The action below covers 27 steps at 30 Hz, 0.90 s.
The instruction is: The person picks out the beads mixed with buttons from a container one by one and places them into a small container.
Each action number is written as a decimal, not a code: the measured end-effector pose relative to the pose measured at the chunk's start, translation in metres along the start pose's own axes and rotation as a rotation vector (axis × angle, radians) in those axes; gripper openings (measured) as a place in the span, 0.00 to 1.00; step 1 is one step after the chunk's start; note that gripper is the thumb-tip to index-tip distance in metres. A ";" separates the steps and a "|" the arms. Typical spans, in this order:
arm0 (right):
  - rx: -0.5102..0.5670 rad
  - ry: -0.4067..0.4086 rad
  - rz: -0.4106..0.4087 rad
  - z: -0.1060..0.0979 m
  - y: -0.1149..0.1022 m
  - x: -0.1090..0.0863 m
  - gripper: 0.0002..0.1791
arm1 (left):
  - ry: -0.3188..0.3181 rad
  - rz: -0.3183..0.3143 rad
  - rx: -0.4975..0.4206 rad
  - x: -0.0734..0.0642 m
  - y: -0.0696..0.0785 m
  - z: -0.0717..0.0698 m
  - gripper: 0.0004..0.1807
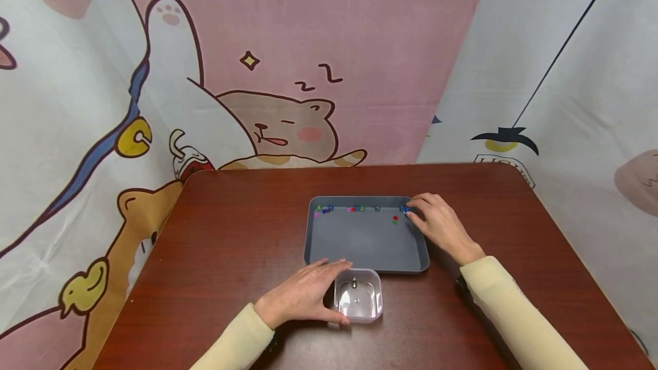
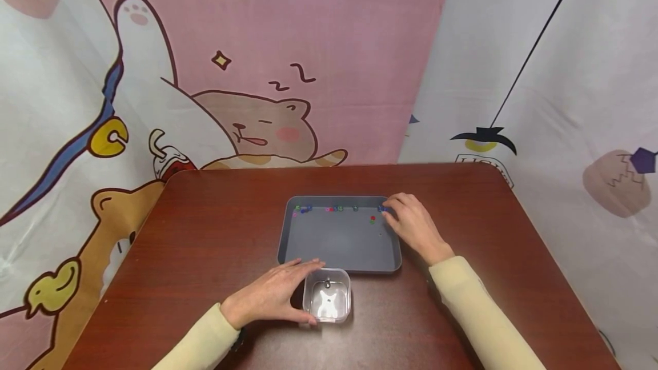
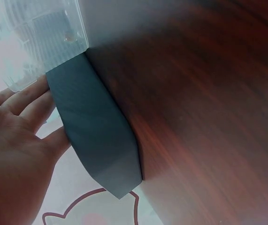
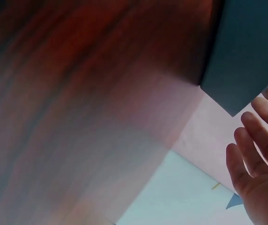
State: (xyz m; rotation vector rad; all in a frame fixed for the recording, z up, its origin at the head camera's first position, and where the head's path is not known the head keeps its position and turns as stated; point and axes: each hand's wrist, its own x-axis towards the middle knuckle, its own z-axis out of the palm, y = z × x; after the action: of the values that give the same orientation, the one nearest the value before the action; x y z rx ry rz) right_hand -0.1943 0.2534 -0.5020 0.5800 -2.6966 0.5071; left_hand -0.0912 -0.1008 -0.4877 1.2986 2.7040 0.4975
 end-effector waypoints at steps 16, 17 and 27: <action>-0.045 -0.094 0.038 0.010 0.004 0.007 0.16 | 0.000 0.001 0.002 0.000 0.001 0.000 0.57; -0.048 -0.097 0.040 0.010 0.004 0.007 0.16 | 0.000 0.001 0.004 0.000 0.001 0.000 0.57; -0.084 -0.103 0.054 0.011 0.004 0.012 0.15 | -0.012 -0.007 0.001 0.000 0.001 0.000 0.57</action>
State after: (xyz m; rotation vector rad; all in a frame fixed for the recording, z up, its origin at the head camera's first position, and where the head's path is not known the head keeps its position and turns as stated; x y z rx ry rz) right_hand -0.2095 0.2480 -0.5080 0.5247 -2.8227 0.3851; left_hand -0.0906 -0.0999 -0.4871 1.2878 2.6983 0.4869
